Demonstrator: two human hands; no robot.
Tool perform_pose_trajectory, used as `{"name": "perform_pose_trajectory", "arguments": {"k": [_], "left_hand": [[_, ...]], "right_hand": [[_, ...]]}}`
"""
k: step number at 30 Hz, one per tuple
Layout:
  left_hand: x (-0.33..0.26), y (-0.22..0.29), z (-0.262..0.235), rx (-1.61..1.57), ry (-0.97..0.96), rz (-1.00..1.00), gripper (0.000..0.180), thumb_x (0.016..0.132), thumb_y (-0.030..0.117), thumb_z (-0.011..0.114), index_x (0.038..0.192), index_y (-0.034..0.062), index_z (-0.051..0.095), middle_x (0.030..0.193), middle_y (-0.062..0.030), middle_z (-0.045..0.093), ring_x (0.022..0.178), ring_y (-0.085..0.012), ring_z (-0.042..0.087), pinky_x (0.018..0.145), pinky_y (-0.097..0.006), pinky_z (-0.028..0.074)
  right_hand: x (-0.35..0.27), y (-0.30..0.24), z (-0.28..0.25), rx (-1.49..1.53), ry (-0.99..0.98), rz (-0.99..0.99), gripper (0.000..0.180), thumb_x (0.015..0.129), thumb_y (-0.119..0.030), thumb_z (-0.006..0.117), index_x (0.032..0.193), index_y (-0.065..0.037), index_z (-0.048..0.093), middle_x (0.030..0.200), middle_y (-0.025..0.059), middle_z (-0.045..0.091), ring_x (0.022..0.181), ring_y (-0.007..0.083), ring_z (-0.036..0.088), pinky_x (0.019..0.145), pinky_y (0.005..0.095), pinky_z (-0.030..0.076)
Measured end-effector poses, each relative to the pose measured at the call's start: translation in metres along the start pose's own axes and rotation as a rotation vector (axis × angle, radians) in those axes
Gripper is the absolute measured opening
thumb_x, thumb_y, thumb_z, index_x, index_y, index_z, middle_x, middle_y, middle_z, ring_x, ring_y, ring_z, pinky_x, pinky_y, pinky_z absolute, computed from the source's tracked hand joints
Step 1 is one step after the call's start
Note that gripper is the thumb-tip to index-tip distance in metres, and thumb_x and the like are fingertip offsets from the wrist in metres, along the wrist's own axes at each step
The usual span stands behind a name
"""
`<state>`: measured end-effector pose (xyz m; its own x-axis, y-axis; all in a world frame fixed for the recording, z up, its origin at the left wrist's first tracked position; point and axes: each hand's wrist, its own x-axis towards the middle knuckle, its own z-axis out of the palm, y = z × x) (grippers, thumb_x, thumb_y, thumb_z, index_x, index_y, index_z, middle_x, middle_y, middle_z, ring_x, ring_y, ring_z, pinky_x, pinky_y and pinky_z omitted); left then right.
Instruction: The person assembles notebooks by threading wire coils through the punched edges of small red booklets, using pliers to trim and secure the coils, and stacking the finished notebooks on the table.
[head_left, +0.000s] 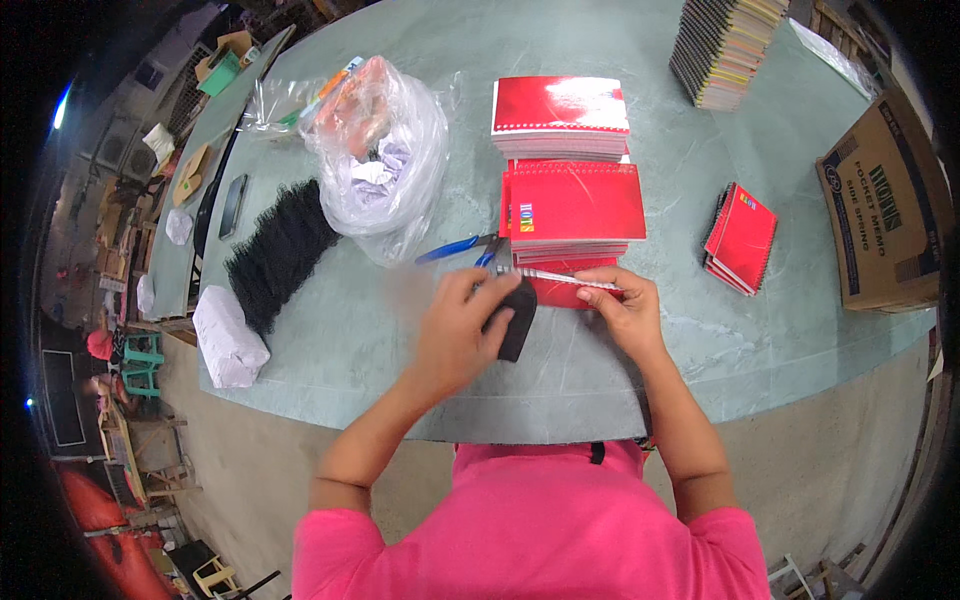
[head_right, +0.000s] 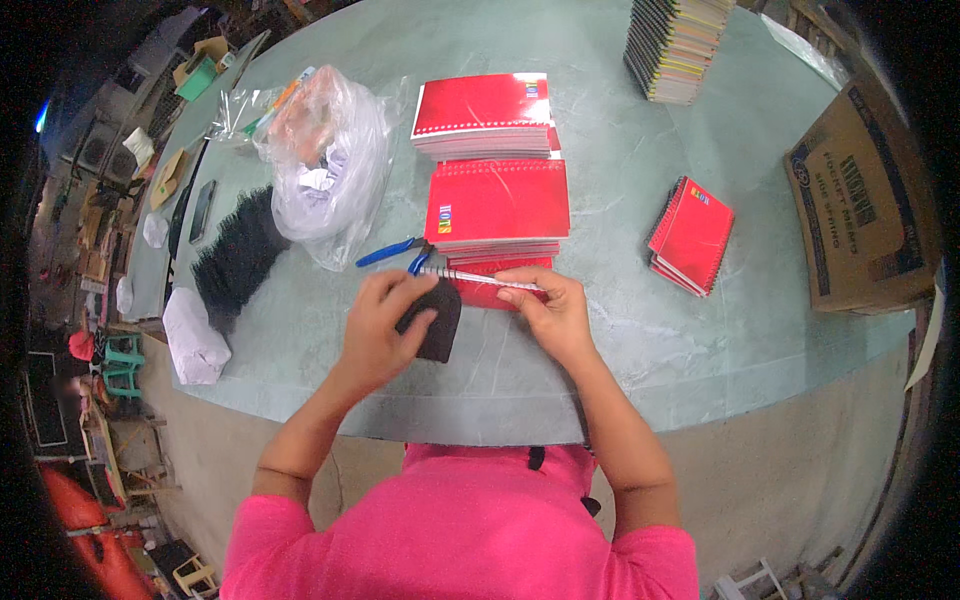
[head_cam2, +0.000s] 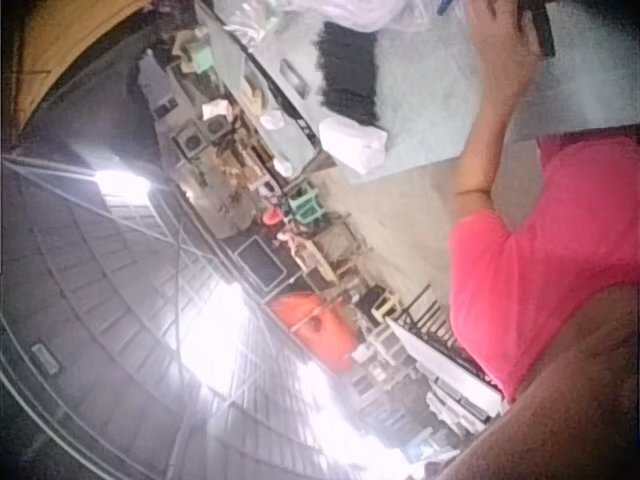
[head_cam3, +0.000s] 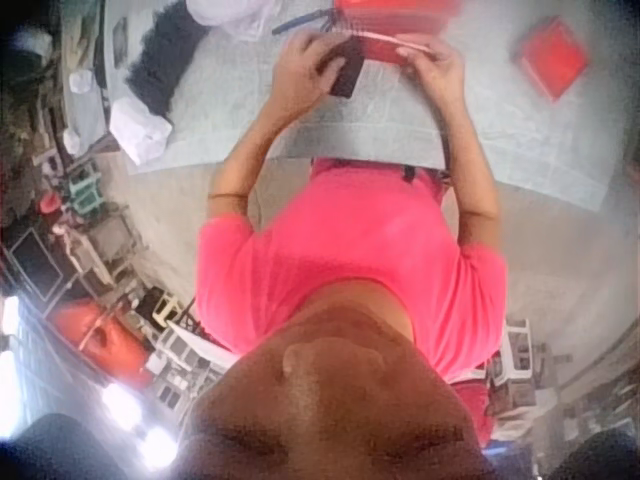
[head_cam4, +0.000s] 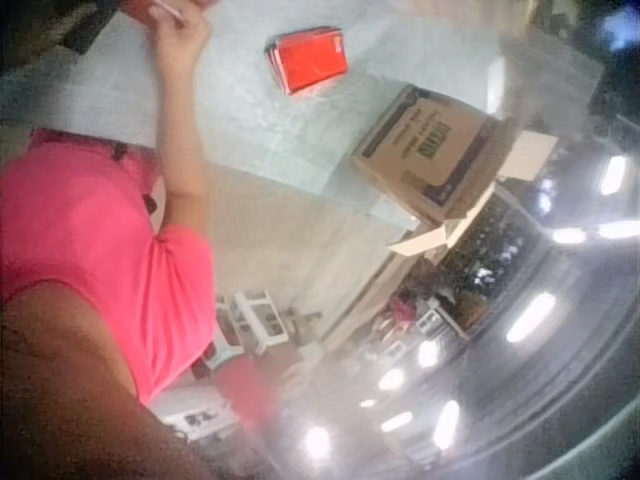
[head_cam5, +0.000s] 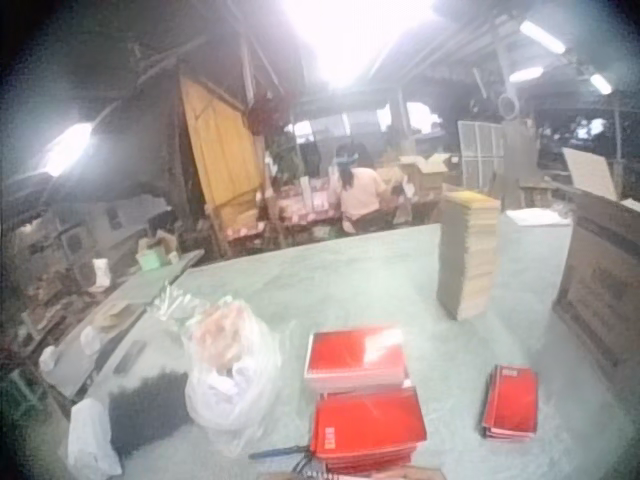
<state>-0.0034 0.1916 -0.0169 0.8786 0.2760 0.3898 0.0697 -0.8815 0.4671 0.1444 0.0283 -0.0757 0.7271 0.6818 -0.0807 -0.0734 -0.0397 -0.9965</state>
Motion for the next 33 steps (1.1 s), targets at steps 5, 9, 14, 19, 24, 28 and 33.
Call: {"name": "perform_pose_trajectory", "arguments": {"k": [5, 9, 14, 19, 24, 28, 33], "left_hand": [[0.019, 0.011, -0.027, -0.079, 0.442, -0.094, 0.037, 0.071, 0.0, 0.069, 0.106, 0.011, 0.063, 0.095, -0.0108, 0.055, 0.093, -0.0262, 0.055, 0.08, -0.033, 0.045], [0.005, 0.006, 0.002, -0.075, -0.136, 0.041, 0.034, 0.071, -0.001, 0.069, 0.104, 0.0048, 0.062, 0.098, -0.0103, 0.055, 0.09, -0.023, 0.056, 0.078, -0.033, 0.045], [0.021, 0.014, -0.007, -0.101, 0.247, -0.036, 0.038, 0.071, -0.001, 0.069, 0.107, 0.0091, 0.062, 0.094, -0.0108, 0.054, 0.086, -0.0252, 0.056, 0.077, -0.033, 0.046], [0.027, 0.014, -0.011, -0.139, 0.227, -0.014, 0.032, 0.071, -0.002, 0.068, 0.101, 0.0039, 0.061, 0.092, -0.0101, 0.052, 0.083, -0.0238, 0.056, 0.073, -0.033, 0.047], [0.014, 0.019, 0.012, -0.136, -0.151, -0.004, 0.025, 0.072, 0.002, 0.069, 0.097, 0.0037, 0.062, 0.091, -0.0114, 0.055, 0.082, -0.0256, 0.057, 0.075, -0.035, 0.046], [0.033, 0.024, -0.007, -0.029, 0.105, 0.031, 0.031, 0.07, 0.001, 0.068, 0.1, 0.0079, 0.063, 0.088, -0.0098, 0.054, 0.083, -0.0266, 0.054, 0.071, -0.034, 0.046], [0.021, 0.021, 0.017, -0.159, -0.158, 0.105, 0.028, 0.071, 0.001, 0.069, 0.098, 0.0057, 0.065, 0.089, -0.0098, 0.055, 0.081, -0.0242, 0.056, 0.074, -0.033, 0.046]], "right_hand": [[0.003, 0.008, -0.002, 0.02, -0.024, -0.169, 0.015, 0.077, 0.0, 0.068, 0.092, -0.002, 0.068, 0.092, 0.0063, 0.068, 0.087, 0.0117, 0.061, 0.079, 0.0249, 0.047], [0.004, -0.002, 0.005, 0.233, -0.017, -0.069, 0.019, 0.077, 0.004, 0.066, 0.095, 0.0, 0.067, 0.094, 0.007, 0.068, 0.089, 0.0126, 0.061, 0.081, 0.0254, 0.047], [0.008, 0.012, -0.005, 0.057, -0.102, -0.013, 0.02, 0.077, 0.004, 0.066, 0.097, 0.0, 0.066, 0.093, 0.0048, 0.067, 0.083, 0.0077, 0.058, 0.072, 0.0219, 0.047], [0.01, 0.017, -0.006, 0.072, -0.133, -0.019, 0.022, 0.078, 0.002, 0.067, 0.1, 0.0, 0.067, 0.089, 0.0047, 0.067, 0.082, 0.0088, 0.059, 0.074, 0.0228, 0.047], [0.008, 0.015, -0.006, 0.066, -0.158, -0.08, 0.022, 0.079, 0.003, 0.065, 0.101, 0.001, 0.066, 0.09, 0.0063, 0.068, 0.083, 0.0103, 0.059, 0.078, 0.0245, 0.048], [0.009, 0.018, -0.007, 0.004, -0.199, -0.075, 0.024, 0.08, 0.002, 0.063, 0.103, -0.001, 0.066, 0.092, 0.0051, 0.069, 0.084, 0.0089, 0.059, 0.078, 0.0251, 0.047], [0.01, 0.015, -0.006, -0.016, -0.238, -0.091, 0.027, 0.08, 0.004, 0.061, 0.106, -0.002, 0.065, 0.093, 0.0059, 0.069, 0.085, 0.0088, 0.06, 0.078, 0.0254, 0.047]]}}
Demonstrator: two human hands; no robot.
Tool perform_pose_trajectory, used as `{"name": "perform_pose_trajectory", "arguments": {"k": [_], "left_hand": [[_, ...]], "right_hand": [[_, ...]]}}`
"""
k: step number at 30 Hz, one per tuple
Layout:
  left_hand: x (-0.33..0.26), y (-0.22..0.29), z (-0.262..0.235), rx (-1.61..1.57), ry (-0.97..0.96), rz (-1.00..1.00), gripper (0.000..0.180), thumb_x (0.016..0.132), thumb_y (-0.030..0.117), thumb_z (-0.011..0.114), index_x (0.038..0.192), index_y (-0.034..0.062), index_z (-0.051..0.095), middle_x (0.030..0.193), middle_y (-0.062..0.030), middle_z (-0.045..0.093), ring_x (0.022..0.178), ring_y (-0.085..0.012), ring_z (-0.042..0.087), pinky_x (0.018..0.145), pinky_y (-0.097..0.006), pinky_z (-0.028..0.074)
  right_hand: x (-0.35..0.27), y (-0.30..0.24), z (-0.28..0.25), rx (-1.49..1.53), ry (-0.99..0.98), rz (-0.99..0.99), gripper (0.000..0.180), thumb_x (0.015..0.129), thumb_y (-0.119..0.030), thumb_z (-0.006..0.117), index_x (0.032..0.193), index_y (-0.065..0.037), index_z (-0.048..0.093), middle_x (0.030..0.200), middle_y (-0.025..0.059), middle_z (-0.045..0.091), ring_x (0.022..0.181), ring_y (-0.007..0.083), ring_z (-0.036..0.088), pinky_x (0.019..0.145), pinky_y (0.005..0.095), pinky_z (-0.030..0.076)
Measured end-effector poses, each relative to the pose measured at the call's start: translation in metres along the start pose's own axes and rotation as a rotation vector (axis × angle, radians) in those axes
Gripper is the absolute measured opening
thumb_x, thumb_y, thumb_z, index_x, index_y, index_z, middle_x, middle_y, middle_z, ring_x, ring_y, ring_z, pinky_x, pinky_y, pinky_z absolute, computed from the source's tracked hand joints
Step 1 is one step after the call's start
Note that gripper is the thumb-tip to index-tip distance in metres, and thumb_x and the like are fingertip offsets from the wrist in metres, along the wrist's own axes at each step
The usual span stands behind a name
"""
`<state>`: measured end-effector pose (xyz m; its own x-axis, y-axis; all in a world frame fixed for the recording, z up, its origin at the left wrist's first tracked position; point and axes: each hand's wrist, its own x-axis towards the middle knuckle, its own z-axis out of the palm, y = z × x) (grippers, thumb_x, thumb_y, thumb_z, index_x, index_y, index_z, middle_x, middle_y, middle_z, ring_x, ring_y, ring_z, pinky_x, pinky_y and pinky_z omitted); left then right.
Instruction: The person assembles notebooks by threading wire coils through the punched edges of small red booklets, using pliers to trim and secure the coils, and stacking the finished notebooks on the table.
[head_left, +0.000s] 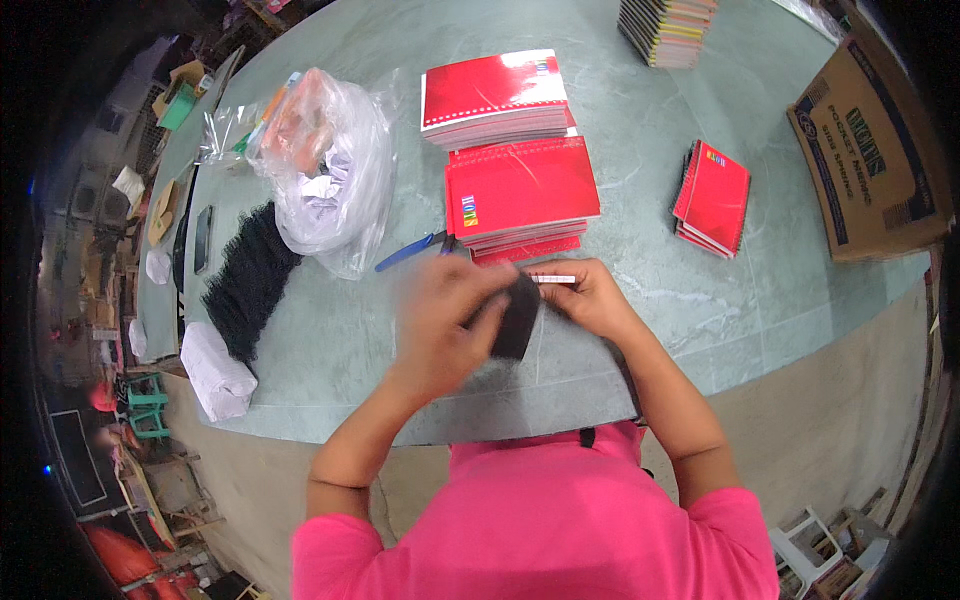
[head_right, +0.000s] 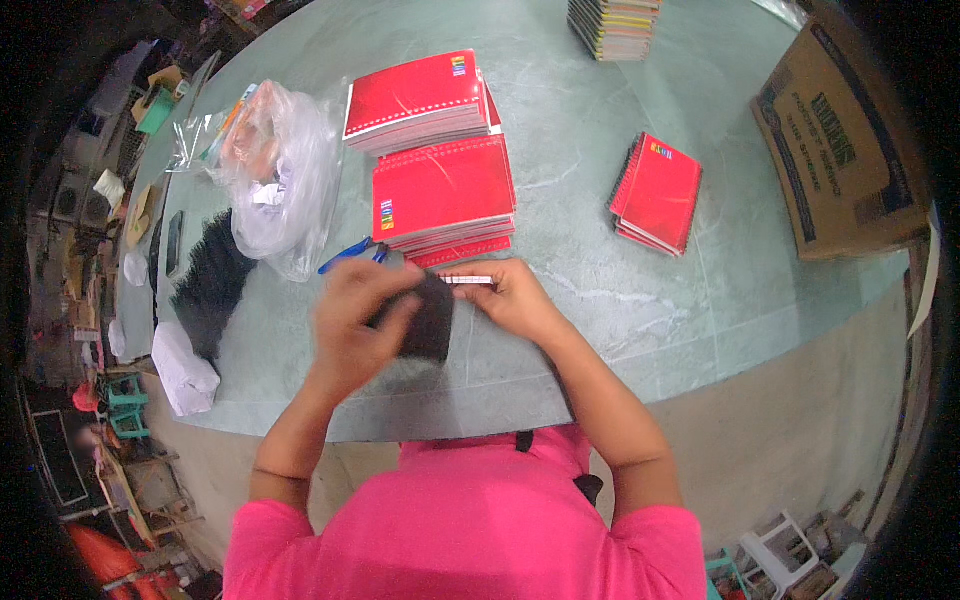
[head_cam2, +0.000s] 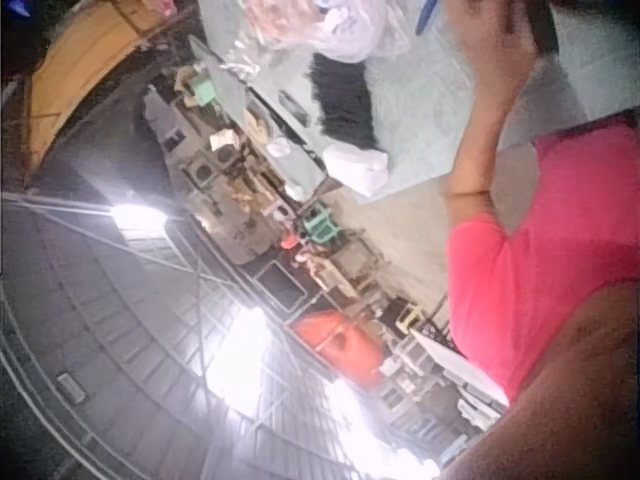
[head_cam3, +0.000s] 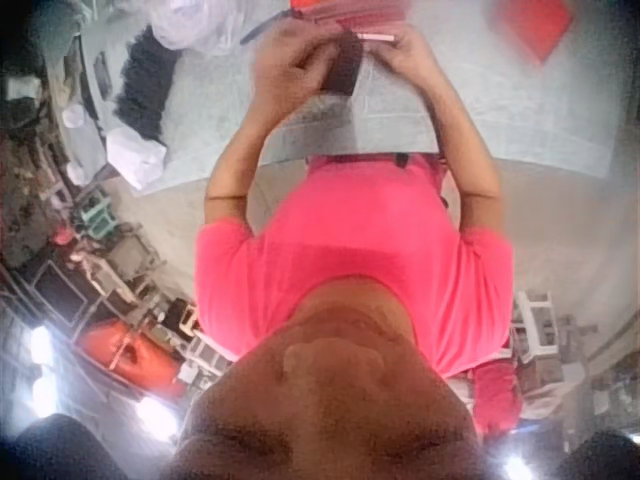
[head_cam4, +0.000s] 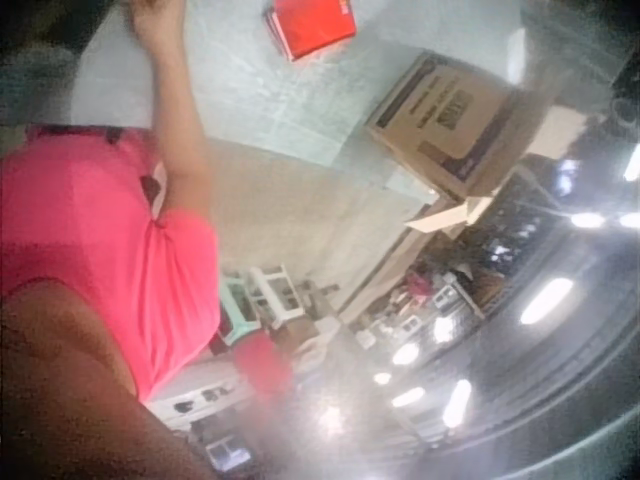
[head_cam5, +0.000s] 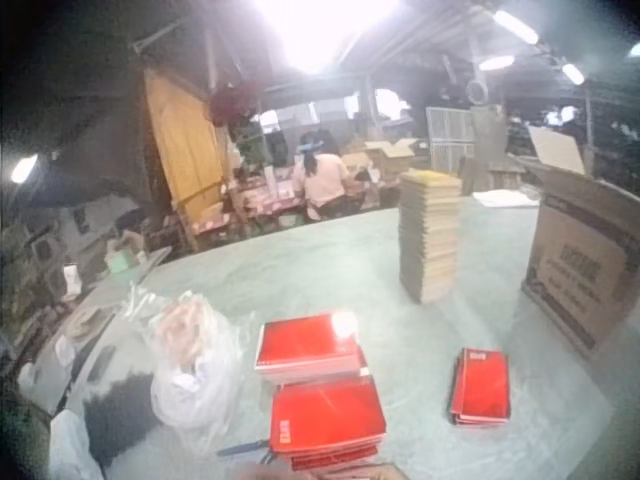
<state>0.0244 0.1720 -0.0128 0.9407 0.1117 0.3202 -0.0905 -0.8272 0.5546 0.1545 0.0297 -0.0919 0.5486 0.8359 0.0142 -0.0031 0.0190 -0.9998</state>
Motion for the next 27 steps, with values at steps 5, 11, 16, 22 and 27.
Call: {"name": "perform_pose_trajectory", "arguments": {"k": [5, 11, 16, 22, 27], "left_hand": [[0.006, 0.002, 0.003, -0.004, -0.043, 0.022, 0.029, 0.071, 0.001, 0.07, 0.1, 0.0072, 0.065, 0.088, -0.0108, 0.054, 0.079, -0.0251, 0.056, 0.071, -0.032, 0.047], [0.007, 0.006, 0.006, -0.027, 0.055, -0.046, 0.03, 0.074, 0.006, 0.07, 0.103, 0.0068, 0.064, 0.087, -0.0118, 0.052, 0.08, -0.0257, 0.056, 0.069, -0.032, 0.046], [-0.014, 0.007, 0.013, -0.018, -0.012, 0.017, 0.03, 0.074, 0.008, 0.07, 0.103, 0.007, 0.062, 0.093, -0.0131, 0.054, 0.079, -0.0284, 0.055, 0.069, -0.035, 0.045], [0.027, 0.013, 0.018, 0.305, -0.101, 0.195, 0.029, 0.082, 0.009, 0.058, 0.109, 0.0018, 0.056, 0.101, -0.0122, 0.056, 0.098, -0.0302, 0.051, 0.084, -0.039, 0.039], [0.032, 0.004, 0.026, 0.075, -0.144, 0.117, 0.024, 0.08, 0.011, 0.061, 0.102, 0.0007, 0.057, 0.098, -0.0131, 0.057, 0.093, -0.031, 0.053, 0.081, -0.039, 0.041]], "right_hand": [[-0.003, 0.001, 0.002, 0.013, -0.027, -0.027, 0.03, 0.08, 0.006, 0.056, 0.108, -0.002, 0.063, 0.096, 0.0082, 0.069, 0.087, 0.0091, 0.06, 0.078, 0.0259, 0.047], [-0.004, 0.002, 0.002, 0.013, -0.027, -0.015, 0.028, 0.081, 0.002, 0.058, 0.109, -0.002, 0.063, 0.096, 0.0088, 0.069, 0.088, 0.0099, 0.06, 0.079, 0.0261, 0.047], [0.0, -0.005, 0.004, 0.143, -0.043, 0.002, 0.028, 0.082, -0.005, 0.064, 0.109, 0.0, 0.063, 0.096, 0.0067, 0.068, 0.089, 0.0089, 0.059, 0.08, 0.0255, 0.047], [-0.003, 0.009, 0.003, 0.002, -0.009, -0.001, 0.022, 0.081, -0.011, 0.067, 0.101, -0.002, 0.065, 0.084, 0.007, 0.068, 0.081, 0.0069, 0.06, 0.072, 0.0268, 0.048], [-0.004, 0.01, 0.0, -0.147, -0.007, -0.01, 0.016, 0.081, -0.008, 0.063, 0.095, -0.002, 0.064, 0.08, 0.0102, 0.067, 0.076, 0.0108, 0.061, 0.07, 0.0306, 0.048]]}}
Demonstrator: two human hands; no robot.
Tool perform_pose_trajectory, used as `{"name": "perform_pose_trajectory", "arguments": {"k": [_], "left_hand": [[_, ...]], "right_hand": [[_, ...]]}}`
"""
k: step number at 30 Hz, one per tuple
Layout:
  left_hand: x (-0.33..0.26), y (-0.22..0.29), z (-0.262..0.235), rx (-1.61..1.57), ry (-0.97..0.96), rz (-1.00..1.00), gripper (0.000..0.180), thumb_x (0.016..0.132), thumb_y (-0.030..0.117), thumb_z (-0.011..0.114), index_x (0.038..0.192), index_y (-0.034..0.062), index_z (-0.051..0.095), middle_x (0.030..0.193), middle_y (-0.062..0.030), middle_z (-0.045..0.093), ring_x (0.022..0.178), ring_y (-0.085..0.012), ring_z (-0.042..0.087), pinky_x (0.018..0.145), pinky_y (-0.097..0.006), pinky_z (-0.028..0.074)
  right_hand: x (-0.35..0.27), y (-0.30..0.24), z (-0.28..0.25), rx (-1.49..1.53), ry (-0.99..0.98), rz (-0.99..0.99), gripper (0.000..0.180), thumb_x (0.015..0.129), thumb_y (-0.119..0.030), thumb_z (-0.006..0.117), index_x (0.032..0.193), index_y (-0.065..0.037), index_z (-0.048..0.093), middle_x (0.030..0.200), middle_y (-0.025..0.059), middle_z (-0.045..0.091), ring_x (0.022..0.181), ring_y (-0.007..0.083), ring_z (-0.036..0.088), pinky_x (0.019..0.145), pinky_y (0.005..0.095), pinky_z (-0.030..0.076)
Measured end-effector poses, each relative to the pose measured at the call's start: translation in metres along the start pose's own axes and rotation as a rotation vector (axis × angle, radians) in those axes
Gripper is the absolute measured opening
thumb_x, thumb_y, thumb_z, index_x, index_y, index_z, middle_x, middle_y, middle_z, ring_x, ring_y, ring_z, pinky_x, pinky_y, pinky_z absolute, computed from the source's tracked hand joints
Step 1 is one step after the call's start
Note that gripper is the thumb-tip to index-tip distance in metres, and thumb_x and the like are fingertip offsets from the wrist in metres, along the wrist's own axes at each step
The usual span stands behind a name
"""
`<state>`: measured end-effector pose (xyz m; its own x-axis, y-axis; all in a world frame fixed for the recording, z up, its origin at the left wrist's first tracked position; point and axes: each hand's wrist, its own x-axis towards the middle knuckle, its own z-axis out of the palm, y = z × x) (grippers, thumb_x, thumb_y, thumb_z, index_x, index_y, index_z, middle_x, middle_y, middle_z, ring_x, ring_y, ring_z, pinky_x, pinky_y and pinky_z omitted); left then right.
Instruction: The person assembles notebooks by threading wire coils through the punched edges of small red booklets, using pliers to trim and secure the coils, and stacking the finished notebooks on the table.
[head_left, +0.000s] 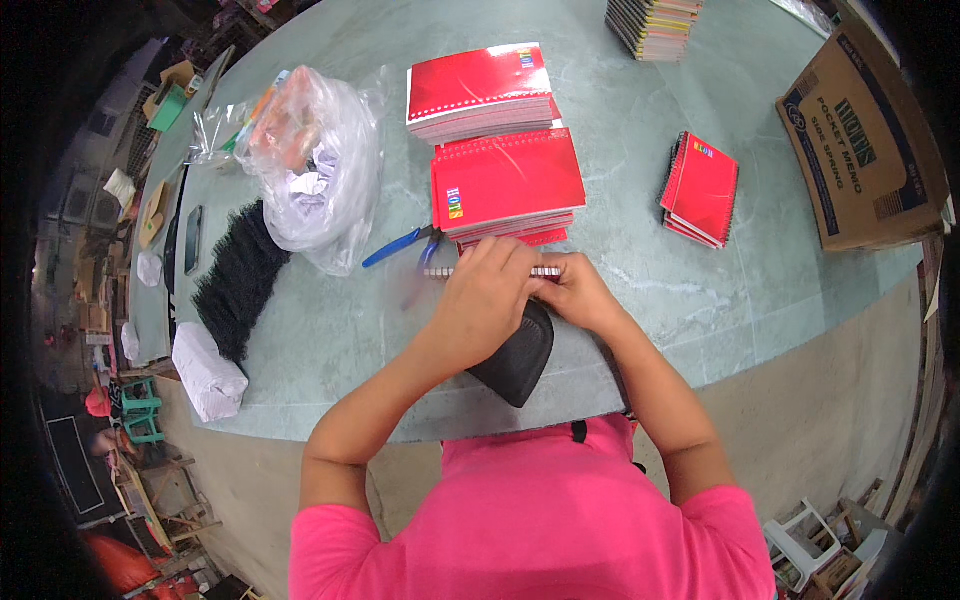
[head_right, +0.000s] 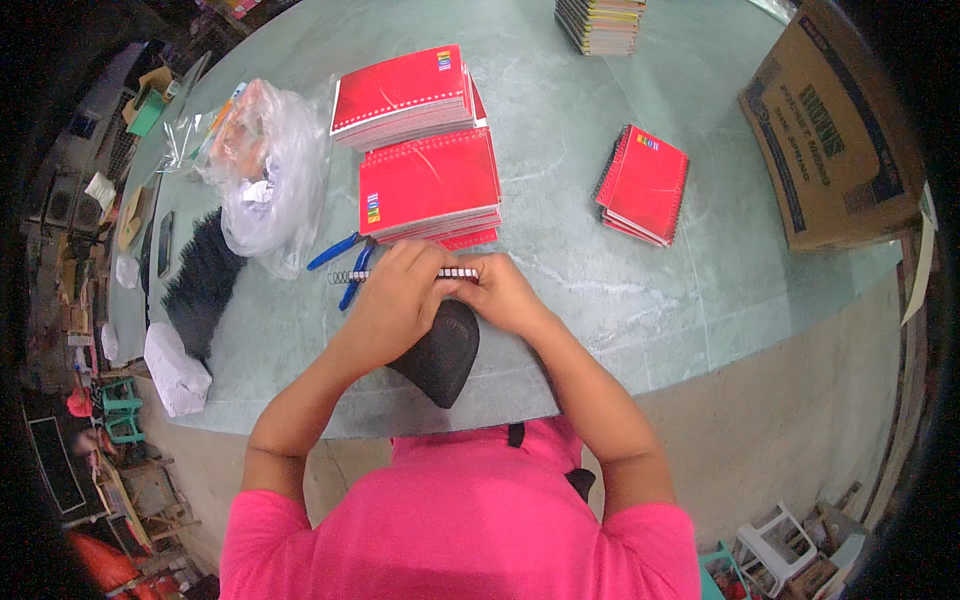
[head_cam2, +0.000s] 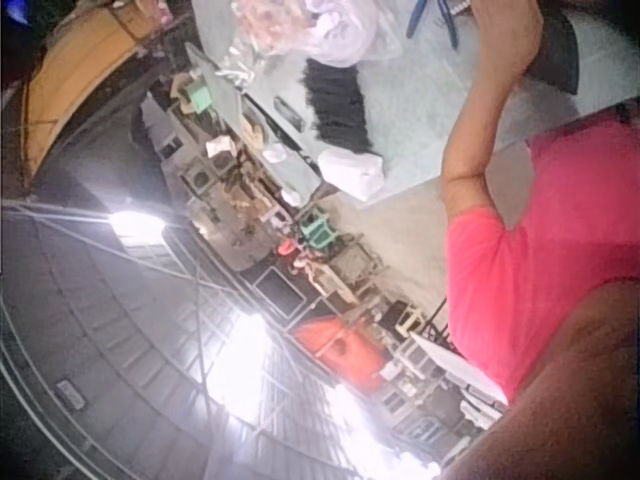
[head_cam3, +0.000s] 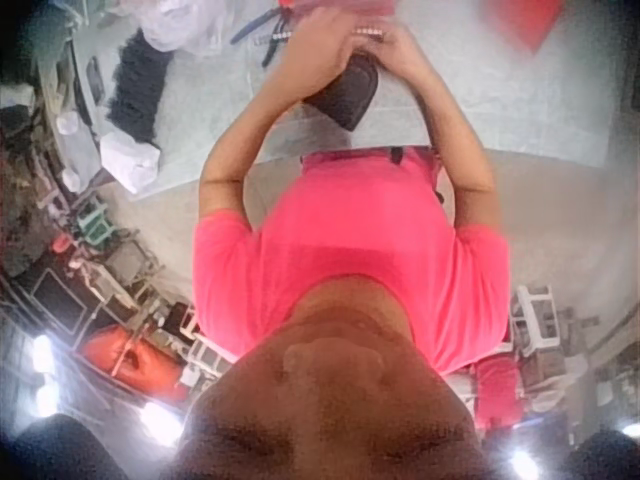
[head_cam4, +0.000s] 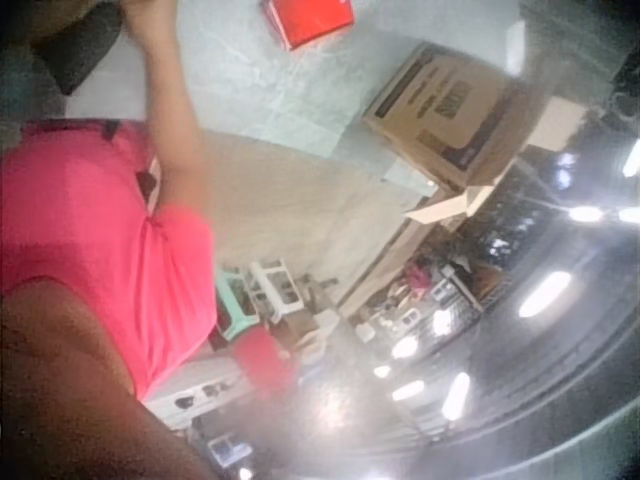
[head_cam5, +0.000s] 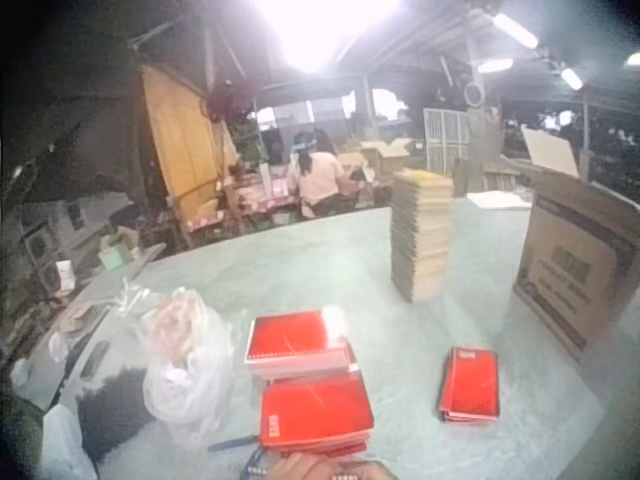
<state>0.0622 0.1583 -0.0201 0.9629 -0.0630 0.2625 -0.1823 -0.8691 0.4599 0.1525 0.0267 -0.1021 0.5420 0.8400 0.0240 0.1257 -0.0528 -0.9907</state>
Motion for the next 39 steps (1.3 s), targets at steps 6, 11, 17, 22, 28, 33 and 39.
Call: {"name": "perform_pose_trajectory", "arguments": {"k": [6, 11, 17, 22, 28, 33, 39], "left_hand": [[0.003, -0.001, 0.013, -0.099, 0.061, 0.067, 0.017, 0.076, 0.008, 0.062, 0.091, 0.0009, 0.059, 0.088, -0.0128, 0.056, 0.084, -0.0309, 0.053, 0.077, -0.04, 0.043], [0.006, 0.003, 0.01, -0.17, 0.059, 0.058, 0.015, 0.075, 0.006, 0.06, 0.088, 0.0, 0.058, 0.085, -0.0141, 0.055, 0.083, -0.032, 0.052, 0.077, -0.041, 0.044], [0.004, 0.004, 0.006, -0.152, 0.001, 0.042, 0.012, 0.074, 0.004, 0.06, 0.086, 0.0006, 0.057, 0.085, -0.0146, 0.055, 0.084, -0.0328, 0.052, 0.077, -0.041, 0.044], [0.004, 0.004, 0.003, -0.125, -0.006, 0.047, 0.011, 0.075, 0.003, 0.06, 0.086, 0.0022, 0.058, 0.084, -0.0137, 0.054, 0.085, -0.0331, 0.051, 0.077, -0.04, 0.043], [0.003, -0.011, -0.013, -0.227, 0.091, 0.052, 0.019, 0.075, 0.014, 0.067, 0.085, 0.0011, 0.057, 0.092, -0.014, 0.057, 0.093, -0.0303, 0.053, 0.077, -0.038, 0.043], [-0.023, -0.057, -0.083, -0.049, -0.282, -0.621, 0.044, 0.068, 0.02, 0.075, 0.105, 0.0024, 0.059, 0.106, -0.0159, 0.059, 0.101, -0.0302, 0.054, 0.086, -0.037, 0.043], [-0.08, -0.1, -0.034, 0.235, -0.066, -0.415, 0.057, 0.065, 0.017, 0.073, 0.116, 0.0028, 0.053, 0.102, -0.0202, 0.056, 0.099, -0.0352, 0.052, 0.084, -0.043, 0.043]], "right_hand": [[-0.001, -0.003, 0.001, -0.054, 0.02, -0.053, 0.016, 0.077, -0.002, 0.056, 0.091, -0.002, 0.063, 0.078, 0.0147, 0.066, 0.072, 0.019, 0.064, 0.068, 0.0323, 0.048], [-0.001, -0.001, 0.002, -0.071, -0.007, -0.008, 0.018, 0.076, 0.0, 0.055, 0.093, -0.002, 0.063, 0.08, 0.0149, 0.066, 0.074, 0.022, 0.064, 0.07, 0.0323, 0.048], [-0.003, -0.005, 0.002, -0.031, -0.034, -0.036, 0.021, 0.076, 0.001, 0.055, 0.096, -0.002, 0.062, 0.086, 0.0179, 0.065, 0.081, 0.0249, 0.065, 0.072, 0.034, 0.048], [-0.005, -0.013, 0.003, -0.176, 0.003, -0.074, 0.022, 0.075, 0.0, 0.055, 0.096, -0.002, 0.062, 0.088, 0.0185, 0.065, 0.085, 0.0305, 0.065, 0.073, 0.036, 0.048], [-0.007, -0.025, -0.004, -0.209, 0.007, -0.035, 0.021, 0.076, -0.002, 0.062, 0.097, 0.0, 0.064, 0.091, 0.0162, 0.066, 0.084, 0.0273, 0.065, 0.074, 0.0333, 0.05], [-0.008, -0.069, -0.024, -0.528, -0.016, -0.179, 0.029, 0.072, -0.007, 0.069, 0.1, -0.004, 0.065, 0.094, 0.0136, 0.067, 0.089, 0.0287, 0.064, 0.08, 0.0367, 0.049], [0.029, -0.089, 0.041, -0.837, -0.083, -0.323, 0.024, 0.076, -0.014, 0.066, 0.098, -0.006, 0.063, 0.089, 0.0112, 0.064, 0.087, 0.0305, 0.06, 0.074, 0.0404, 0.048]]}}
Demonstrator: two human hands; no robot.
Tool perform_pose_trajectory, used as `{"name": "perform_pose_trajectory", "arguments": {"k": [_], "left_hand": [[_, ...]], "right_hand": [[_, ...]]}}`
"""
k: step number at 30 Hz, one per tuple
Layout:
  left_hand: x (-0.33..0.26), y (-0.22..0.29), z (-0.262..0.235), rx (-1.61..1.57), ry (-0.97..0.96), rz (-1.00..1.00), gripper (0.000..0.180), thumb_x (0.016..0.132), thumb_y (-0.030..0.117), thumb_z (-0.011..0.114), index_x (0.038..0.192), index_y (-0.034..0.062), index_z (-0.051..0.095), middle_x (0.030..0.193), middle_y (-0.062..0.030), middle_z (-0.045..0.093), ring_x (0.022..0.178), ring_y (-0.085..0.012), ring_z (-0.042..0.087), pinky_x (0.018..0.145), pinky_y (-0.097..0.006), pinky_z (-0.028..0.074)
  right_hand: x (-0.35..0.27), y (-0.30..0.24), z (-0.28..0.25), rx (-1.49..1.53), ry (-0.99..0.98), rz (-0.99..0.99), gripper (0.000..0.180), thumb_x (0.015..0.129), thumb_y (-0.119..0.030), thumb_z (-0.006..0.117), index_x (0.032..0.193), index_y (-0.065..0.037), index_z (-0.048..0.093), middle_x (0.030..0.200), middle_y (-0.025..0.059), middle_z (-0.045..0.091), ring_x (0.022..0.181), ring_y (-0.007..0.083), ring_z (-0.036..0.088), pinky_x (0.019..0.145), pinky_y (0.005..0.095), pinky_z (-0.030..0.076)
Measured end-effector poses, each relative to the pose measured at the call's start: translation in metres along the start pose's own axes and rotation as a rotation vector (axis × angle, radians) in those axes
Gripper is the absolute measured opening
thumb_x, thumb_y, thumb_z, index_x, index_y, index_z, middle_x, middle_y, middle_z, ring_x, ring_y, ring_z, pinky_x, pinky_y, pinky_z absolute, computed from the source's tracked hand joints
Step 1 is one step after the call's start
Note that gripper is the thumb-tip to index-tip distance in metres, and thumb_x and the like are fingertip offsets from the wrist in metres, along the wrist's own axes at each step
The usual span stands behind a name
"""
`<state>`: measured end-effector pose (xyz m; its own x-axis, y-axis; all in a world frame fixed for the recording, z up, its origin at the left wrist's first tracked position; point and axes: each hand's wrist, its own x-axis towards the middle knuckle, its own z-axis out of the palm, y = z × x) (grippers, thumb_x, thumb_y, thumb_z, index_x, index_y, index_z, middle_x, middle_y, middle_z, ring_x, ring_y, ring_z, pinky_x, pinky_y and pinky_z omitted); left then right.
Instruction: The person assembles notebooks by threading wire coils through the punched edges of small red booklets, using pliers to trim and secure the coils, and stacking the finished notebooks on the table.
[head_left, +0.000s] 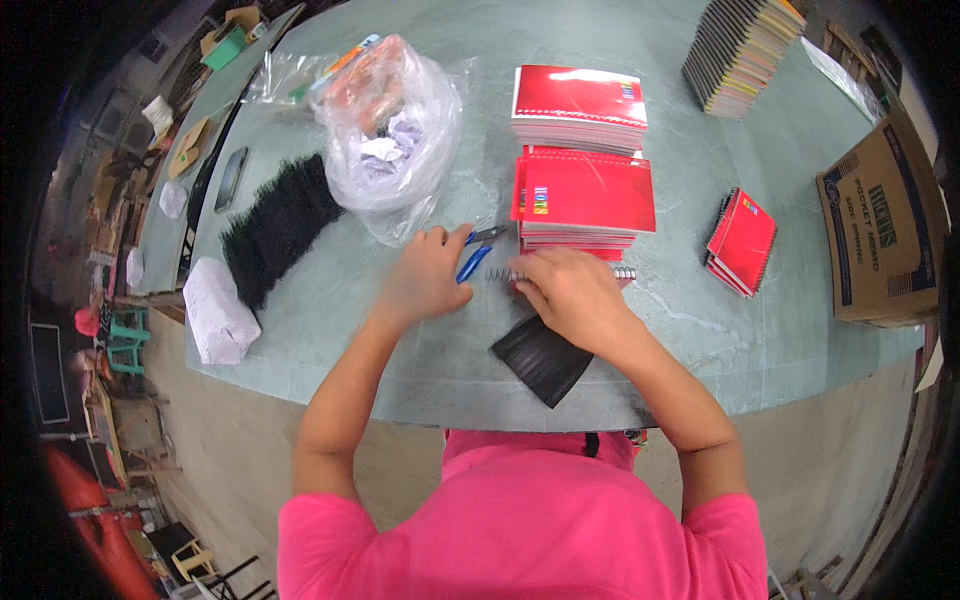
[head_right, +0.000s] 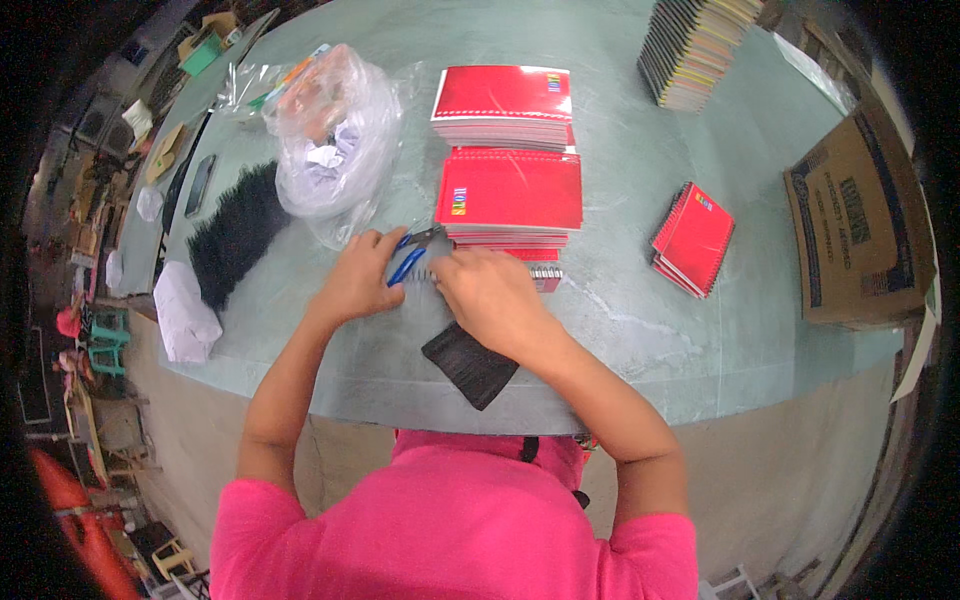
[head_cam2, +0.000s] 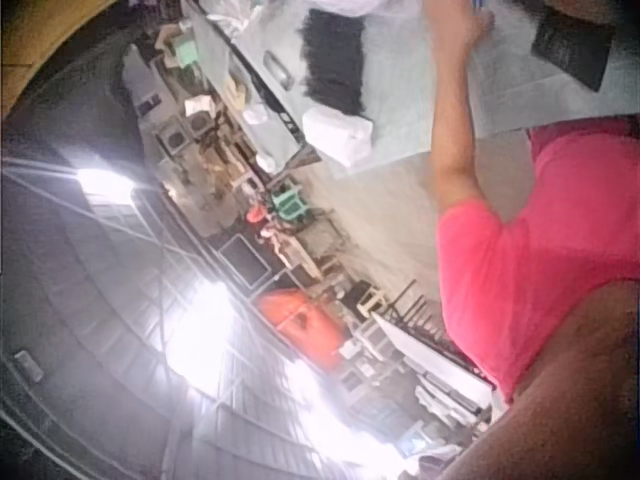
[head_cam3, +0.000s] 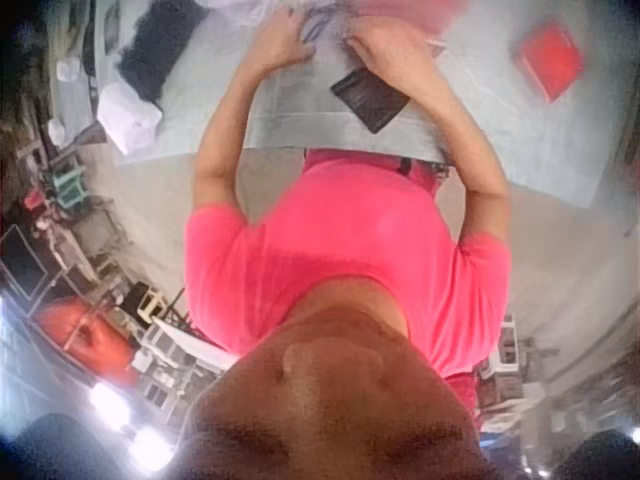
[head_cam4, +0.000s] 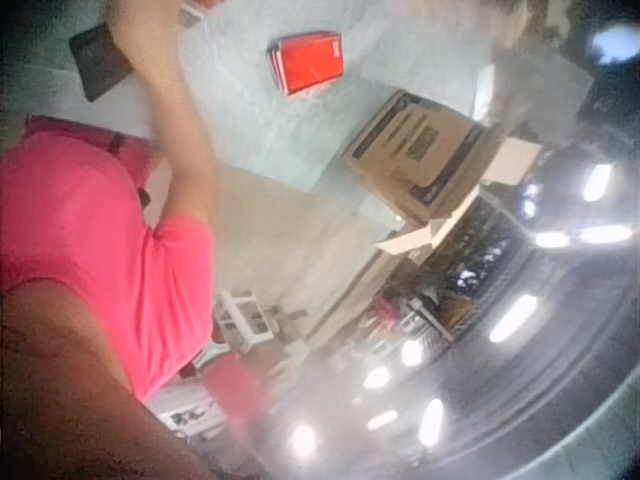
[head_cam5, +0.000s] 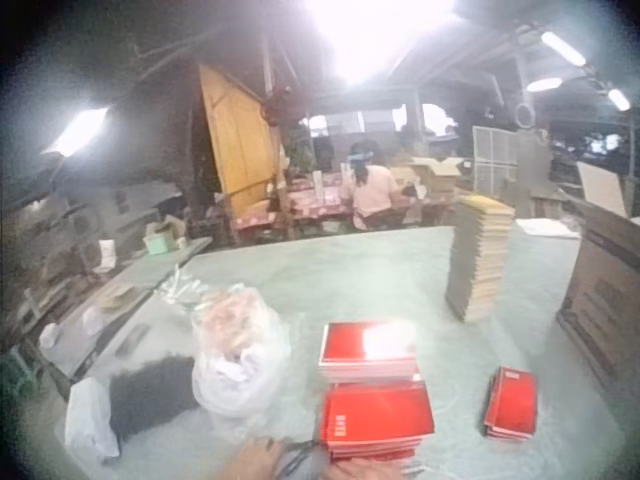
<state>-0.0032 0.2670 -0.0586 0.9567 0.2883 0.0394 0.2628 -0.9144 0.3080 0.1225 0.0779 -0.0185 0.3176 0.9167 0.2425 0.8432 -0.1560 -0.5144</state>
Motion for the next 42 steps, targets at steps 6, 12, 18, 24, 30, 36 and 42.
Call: {"name": "perform_pose_trajectory", "arguments": {"k": [6, 12, 18, 24, 30, 36, 42], "left_hand": [[-0.054, 0.002, -0.003, -0.386, -0.012, -0.278, 0.037, 0.075, 0.015, 0.06, 0.108, 0.002, 0.051, 0.09, -0.0142, 0.056, 0.084, -0.0273, 0.054, 0.072, -0.036, 0.043], [-0.059, 0.045, -0.026, -0.93, -0.312, -0.344, 0.037, 0.083, 0.022, 0.052, 0.114, 0.0024, 0.052, 0.084, -0.0036, 0.057, 0.074, -0.0128, 0.053, 0.067, -0.028, 0.043], [-0.053, 0.04, -0.023, -0.855, -0.374, -0.39, 0.038, 0.084, 0.025, 0.052, 0.114, 0.002, 0.052, 0.081, -0.005, 0.059, 0.074, -0.0145, 0.055, 0.066, -0.029, 0.043], [-0.045, 0.044, -0.022, -0.525, -0.241, -0.317, 0.021, 0.083, 0.02, 0.058, 0.094, 0.002, 0.057, 0.07, -0.0075, 0.057, 0.067, -0.0163, 0.056, 0.063, -0.033, 0.044], [-0.049, 0.038, -0.023, -0.739, -0.357, -0.364, 0.021, 0.083, 0.019, 0.057, 0.096, 0.0024, 0.057, 0.075, -0.0095, 0.061, 0.068, -0.0198, 0.059, 0.064, -0.034, 0.045], [-0.058, 0.031, -0.019, -1.707, -0.673, -0.545, 0.048, 0.081, 0.023, 0.055, 0.121, -0.0018, 0.045, 0.094, -0.0135, 0.062, 0.08, -0.0235, 0.064, 0.073, -0.036, 0.05], [-0.055, 0.04, -0.033, -1.891, -0.769, -0.659, 0.044, 0.083, 0.025, 0.054, 0.118, -0.0006, 0.046, 0.096, -0.0178, 0.061, 0.083, -0.0287, 0.063, 0.078, -0.043, 0.048]], "right_hand": [[0.016, -0.008, 0.016, 0.058, 0.058, 0.078, 0.024, 0.077, -0.013, 0.064, 0.099, -0.006, 0.063, 0.088, 0.011, 0.063, 0.087, 0.0299, 0.059, 0.075, 0.0398, 0.047], [0.021, -0.012, 0.019, 0.091, 0.11, 0.0, 0.025, 0.075, -0.006, 0.062, 0.1, -0.005, 0.063, 0.085, 0.0109, 0.061, 0.086, 0.0292, 0.056, 0.075, 0.0397, 0.047], [0.019, -0.012, 0.015, 0.161, 0.023, 0.013, 0.028, 0.074, -0.004, 0.061, 0.101, -0.01, 0.065, 0.084, 0.0091, 0.061, 0.082, 0.0289, 0.055, 0.074, 0.0391, 0.047], [0.017, -0.013, 0.018, 0.124, 0.025, -0.102, 0.026, 0.075, -0.001, 0.06, 0.099, -0.008, 0.065, 0.095, 0.0097, 0.059, 0.086, 0.03, 0.056, 0.075, 0.0392, 0.047], [0.013, -0.018, 0.02, 0.217, 0.118, 0.096, 0.018, 0.073, -0.005, 0.065, 0.089, 0.003, 0.061, 0.103, 0.0167, 0.053, 0.091, 0.0348, 0.057, 0.077, 0.0423, 0.048], [0.014, -0.018, 0.021, 0.14, 0.079, 0.08, 0.016, 0.072, -0.006, 0.066, 0.081, 0.006, 0.058, 0.097, 0.017, 0.053, 0.084, 0.0348, 0.059, 0.074, 0.0417, 0.049], [0.016, -0.017, 0.02, 0.113, 0.083, 0.083, 0.017, 0.071, -0.006, 0.067, 0.08, 0.005, 0.059, 0.096, 0.0161, 0.053, 0.081, 0.0339, 0.059, 0.071, 0.0411, 0.049]]}}
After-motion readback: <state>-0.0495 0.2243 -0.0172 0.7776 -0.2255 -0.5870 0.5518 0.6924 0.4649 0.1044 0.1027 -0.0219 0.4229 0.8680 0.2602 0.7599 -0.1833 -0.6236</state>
